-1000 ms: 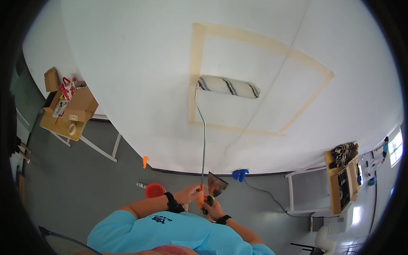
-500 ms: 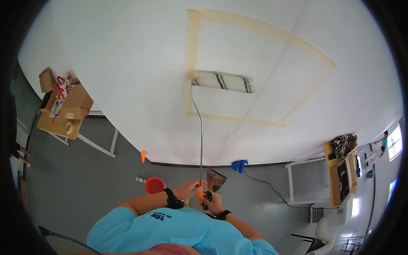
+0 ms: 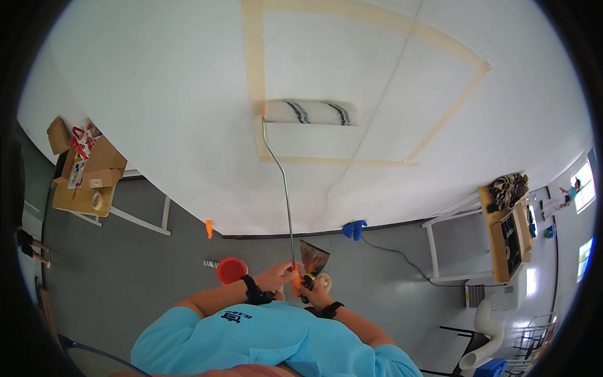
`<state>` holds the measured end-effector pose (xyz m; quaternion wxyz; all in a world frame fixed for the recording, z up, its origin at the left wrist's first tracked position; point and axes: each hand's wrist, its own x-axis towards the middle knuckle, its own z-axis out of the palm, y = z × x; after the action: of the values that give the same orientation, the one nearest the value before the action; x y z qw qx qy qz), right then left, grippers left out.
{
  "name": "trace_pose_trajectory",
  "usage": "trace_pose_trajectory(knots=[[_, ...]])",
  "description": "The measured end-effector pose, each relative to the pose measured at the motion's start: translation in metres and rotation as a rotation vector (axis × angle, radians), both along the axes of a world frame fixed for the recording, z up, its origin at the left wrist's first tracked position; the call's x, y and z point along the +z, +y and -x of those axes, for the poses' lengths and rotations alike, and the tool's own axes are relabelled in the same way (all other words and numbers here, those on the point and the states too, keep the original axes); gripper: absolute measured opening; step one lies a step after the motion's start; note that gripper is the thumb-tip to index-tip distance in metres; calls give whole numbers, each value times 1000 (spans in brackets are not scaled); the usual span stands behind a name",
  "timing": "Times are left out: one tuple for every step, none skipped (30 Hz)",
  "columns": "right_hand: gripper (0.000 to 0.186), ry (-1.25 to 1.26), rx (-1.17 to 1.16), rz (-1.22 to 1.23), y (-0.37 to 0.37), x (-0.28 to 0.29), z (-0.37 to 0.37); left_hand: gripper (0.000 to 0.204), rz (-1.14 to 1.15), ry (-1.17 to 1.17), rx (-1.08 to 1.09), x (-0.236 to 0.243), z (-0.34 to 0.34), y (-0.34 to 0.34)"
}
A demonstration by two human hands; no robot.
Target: Paint a masked-off section of a wall with a roller and remove the tape.
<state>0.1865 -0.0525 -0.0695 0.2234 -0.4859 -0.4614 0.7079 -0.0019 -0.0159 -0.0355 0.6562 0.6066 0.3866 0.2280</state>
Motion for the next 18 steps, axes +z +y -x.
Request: trace_pose_trajectory(knots=[[33,7,-12,-14,0,3,1,38,1,0,-4,2,0,0],[33,13,-24,-29,-1,4,2,39,3,0,-7,4,1,0],[33,14,-25,-26,-2,2,1,39,6,1,-8,3,1,0],[36,37,-38,-17,-2,-3,1,40,-30,8,6,2,1,0],[40,60,-51,-8,-2,-6,0,42,-66,15,20,2,1,0],[40,61,-52,-4,-3,-8,0,42,-61,16,19,4,1,1],[40,82,-53,11,-3,-10,0,41,-42,-53,65,6,1,2],[41,102,-54,26,-4,-12,-1,41,-22,-121,112,8,1,4],[41,104,-56,30,-5,-18,-2,41,-17,-119,110,13,2,7],[41,77,-51,17,-5,-26,-3,40,-72,-92,154,20,3,11],[41,50,-46,4,-6,-32,-5,39,-128,-65,198,25,3,15],[41,52,-45,8,-7,-32,-5,39,-125,-62,199,27,4,18],[41,22,-46,12,-7,-33,-5,38,-172,-81,258,29,4,21],[42,-8,-47,16,-7,-33,-4,37,-219,-100,317,31,5,25],[42,-7,-48,19,-8,-34,-5,37,-216,-99,317,36,6,29],[43,-35,-40,11,-9,-36,-6,37,-239,-92,350,43,7,33],[45,-64,-32,2,-9,-38,-6,37,-262,-86,383,50,8,38],[45,-63,-33,4,-10,-42,-8,37,-260,-85,382,56,8,41]])
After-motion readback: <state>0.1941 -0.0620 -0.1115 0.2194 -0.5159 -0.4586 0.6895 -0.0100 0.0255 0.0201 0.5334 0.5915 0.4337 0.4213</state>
